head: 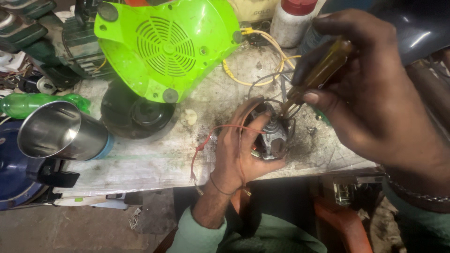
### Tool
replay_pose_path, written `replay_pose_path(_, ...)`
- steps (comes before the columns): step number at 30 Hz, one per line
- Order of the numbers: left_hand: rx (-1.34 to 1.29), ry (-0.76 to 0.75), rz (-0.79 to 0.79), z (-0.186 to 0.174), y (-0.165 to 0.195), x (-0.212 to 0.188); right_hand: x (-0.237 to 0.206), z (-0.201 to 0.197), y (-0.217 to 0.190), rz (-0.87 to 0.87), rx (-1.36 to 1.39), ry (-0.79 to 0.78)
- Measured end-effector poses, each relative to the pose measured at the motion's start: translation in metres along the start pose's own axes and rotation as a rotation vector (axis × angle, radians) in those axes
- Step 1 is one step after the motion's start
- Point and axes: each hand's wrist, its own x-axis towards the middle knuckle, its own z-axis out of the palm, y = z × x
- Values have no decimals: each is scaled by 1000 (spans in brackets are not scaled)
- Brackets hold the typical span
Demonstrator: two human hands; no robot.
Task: The person works on an electric motor at a cluttered workbench, turning and repositioning the motor housing by hand, pulling at its copper windings and wires, and using pliers and a screwdriver to pry and adjust components inside the motor as they disassemble and rework it.
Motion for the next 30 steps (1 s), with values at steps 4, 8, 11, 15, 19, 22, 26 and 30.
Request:
replay_pose_path(4, 1, -17, -7, 0, 0, 0, 2, -3, -7, -41, -40, -18)
replay_pose_path(8, 5, 11, 2, 1, 1, 0, 7, -5, -7, -109, -88, -70)
replay_pose_path(11, -6, 9, -30, 1, 2, 0, 10, -2, -3, -149, -172, -10)
replay_pose_path(15, -12, 21, -10, -1, 3, 1, 12, -5, -1, -109, -17, -12)
replay_pose_path(19, -34, 26, -6, -2, 5, 4, 18, -4, -4, -137, -128, -42)
replay_pose_path(22, -36, 23, -62, -4, 7, 4, 18, -6, -9, -125, -96, -48)
replay_pose_path(26, -27, 66, -8, -5, 9, 4, 18, -9, -12, -97, 41, -40)
replay_pose_path(30, -61, 57, -4, -4, 8, 5, 17, -6, -9, -72, 123, -13)
